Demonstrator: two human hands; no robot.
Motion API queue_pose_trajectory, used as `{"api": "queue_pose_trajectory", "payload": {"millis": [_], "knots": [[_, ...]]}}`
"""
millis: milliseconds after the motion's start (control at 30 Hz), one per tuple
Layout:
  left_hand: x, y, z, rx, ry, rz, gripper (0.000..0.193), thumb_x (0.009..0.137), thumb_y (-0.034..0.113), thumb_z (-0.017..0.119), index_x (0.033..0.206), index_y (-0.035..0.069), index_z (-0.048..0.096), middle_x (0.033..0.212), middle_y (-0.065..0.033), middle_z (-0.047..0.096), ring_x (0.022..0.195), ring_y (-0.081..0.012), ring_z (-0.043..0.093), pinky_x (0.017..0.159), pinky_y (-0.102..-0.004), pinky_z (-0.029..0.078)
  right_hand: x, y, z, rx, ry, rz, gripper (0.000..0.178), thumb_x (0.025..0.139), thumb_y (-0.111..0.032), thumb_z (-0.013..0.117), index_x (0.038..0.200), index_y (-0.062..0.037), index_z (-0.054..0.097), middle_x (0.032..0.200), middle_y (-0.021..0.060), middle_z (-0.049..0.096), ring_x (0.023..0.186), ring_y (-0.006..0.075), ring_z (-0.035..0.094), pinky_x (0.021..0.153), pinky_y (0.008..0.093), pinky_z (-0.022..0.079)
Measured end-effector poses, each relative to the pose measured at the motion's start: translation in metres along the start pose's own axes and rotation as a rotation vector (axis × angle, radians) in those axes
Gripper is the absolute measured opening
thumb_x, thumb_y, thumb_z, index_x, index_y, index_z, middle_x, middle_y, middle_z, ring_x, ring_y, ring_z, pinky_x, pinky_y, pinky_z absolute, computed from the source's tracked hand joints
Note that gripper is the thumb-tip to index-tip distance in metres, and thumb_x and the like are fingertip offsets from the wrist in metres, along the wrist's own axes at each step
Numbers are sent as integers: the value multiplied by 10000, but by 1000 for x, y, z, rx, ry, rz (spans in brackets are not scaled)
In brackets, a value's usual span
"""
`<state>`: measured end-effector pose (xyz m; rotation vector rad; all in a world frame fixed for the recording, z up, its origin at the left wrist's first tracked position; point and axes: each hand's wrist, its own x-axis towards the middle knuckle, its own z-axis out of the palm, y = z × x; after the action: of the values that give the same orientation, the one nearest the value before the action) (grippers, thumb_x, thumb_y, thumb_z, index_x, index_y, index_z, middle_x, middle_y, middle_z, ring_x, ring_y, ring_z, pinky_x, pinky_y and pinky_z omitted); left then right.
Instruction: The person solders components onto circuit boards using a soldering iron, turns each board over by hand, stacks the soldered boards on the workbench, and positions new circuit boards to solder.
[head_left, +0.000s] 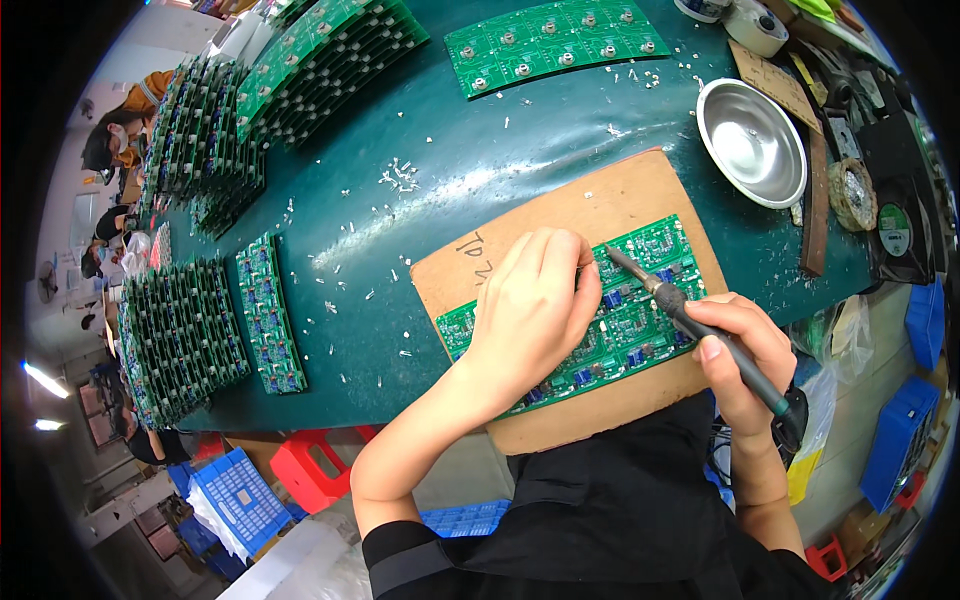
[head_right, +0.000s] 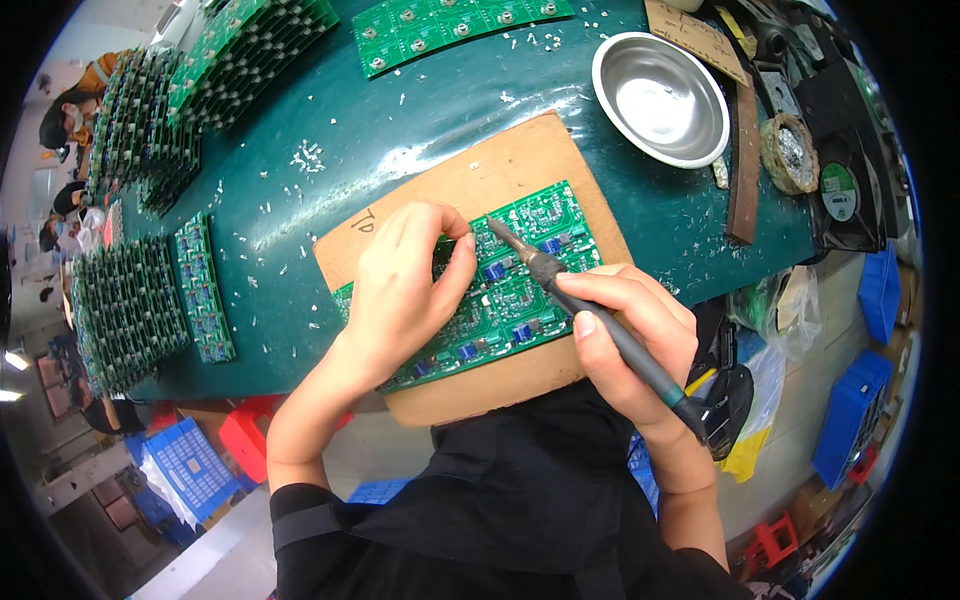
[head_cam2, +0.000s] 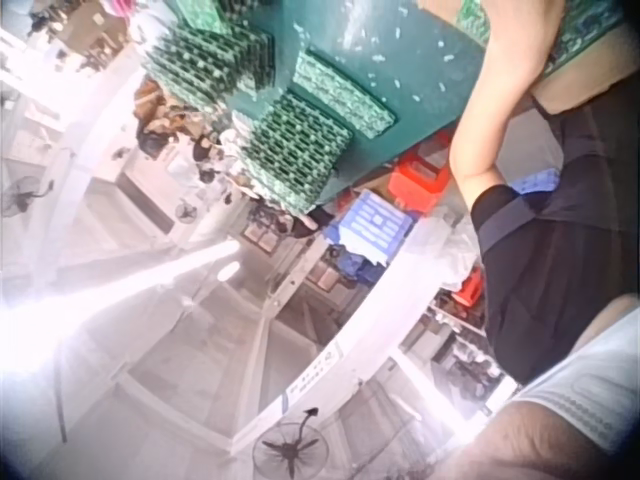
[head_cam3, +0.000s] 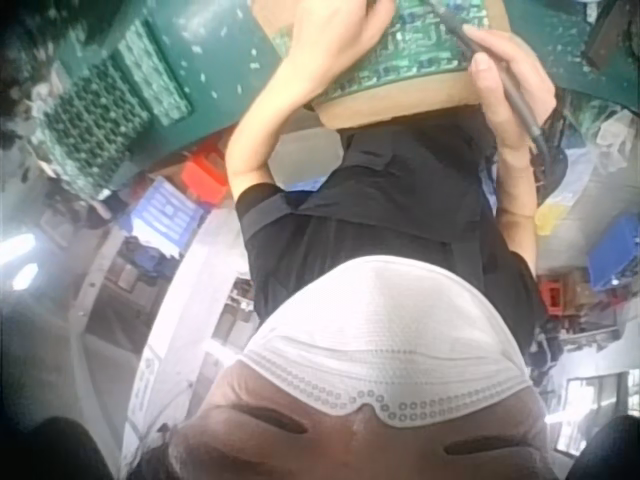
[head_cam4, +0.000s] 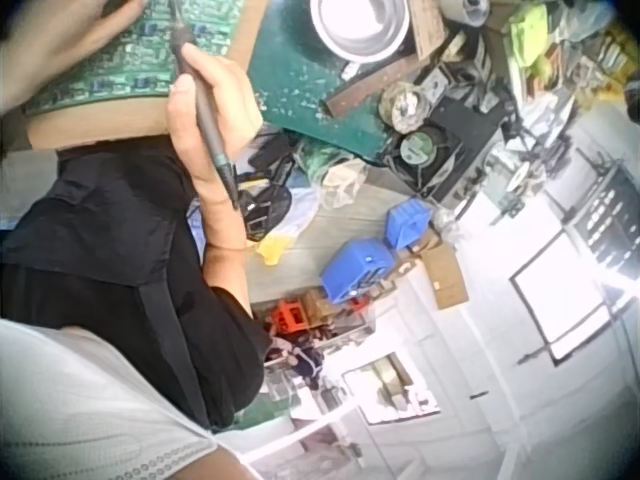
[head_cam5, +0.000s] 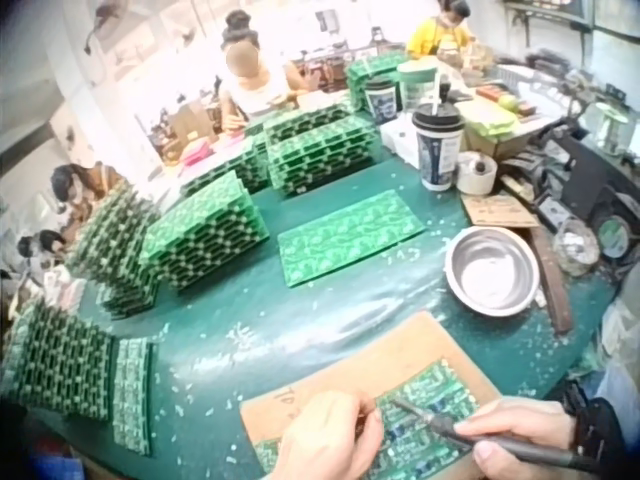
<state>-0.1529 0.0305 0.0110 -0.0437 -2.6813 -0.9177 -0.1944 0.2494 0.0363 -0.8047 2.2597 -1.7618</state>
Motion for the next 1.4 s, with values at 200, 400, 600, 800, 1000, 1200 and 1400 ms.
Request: {"api": "queue_pose_trajectory", "payload": {"millis": [200,400,600,800,1000,1200,1400], "knots": [[2,-2,1,-4,3,2,156,785,24,680,867,23,547,813,-132,594,775,-324,603,703,-405,472,-4,-3,-9,31,2,-38,212,823,-6,601,1021,47,653,873,175,652,789,243,642,735,328,517],[3,-3,3,15,8,16,162,780,20,684,859,23,542,806,-128,588,763,-320,601,689,-406,472,0,0,-3,-12,-37,-41,201,829,-14,607,1014,52,652,880,181,650,795,250,644,734,328,520],[2,5,6,94,35,22,161,789,7,677,875,28,543,806,-121,587,748,-313,601,671,-400,484,4,-1,-4,-60,-96,-120,216,817,-13,619,1017,63,652,881,170,655,802,262,650,738,332,524],[1,7,3,89,5,8,156,796,8,671,886,26,545,826,-130,585,767,-313,603,677,-400,484,3,-4,-8,-67,-59,-117,215,817,-15,612,1016,51,658,860,165,650,770,252,640,720,331,519],[3,9,7,165,39,76,157,784,4,671,873,30,544,813,-122,574,743,-304,584,664,-396,479,6,3,-8,6,-51,-76,195,826,-43,611,995,39,659,837,160,647,742,234,633,696,317,510],[6,14,6,210,15,70,146,783,-2,662,870,33,550,807,-119,569,735,-299,573,666,-395,477,5,10,-18,28,34,-119,203,813,-61,606,975,47,662,861,162,660,729,242,631,688,321,510],[6,17,-1,148,-29,11,145,788,-10,636,907,27,561,836,-122,584,796,-309,588,722,-393,482,0,39,-78,-665,575,-107,270,939,-64,539,1173,30,634,1020,124,616,913,201,599,835,298,462]]}}
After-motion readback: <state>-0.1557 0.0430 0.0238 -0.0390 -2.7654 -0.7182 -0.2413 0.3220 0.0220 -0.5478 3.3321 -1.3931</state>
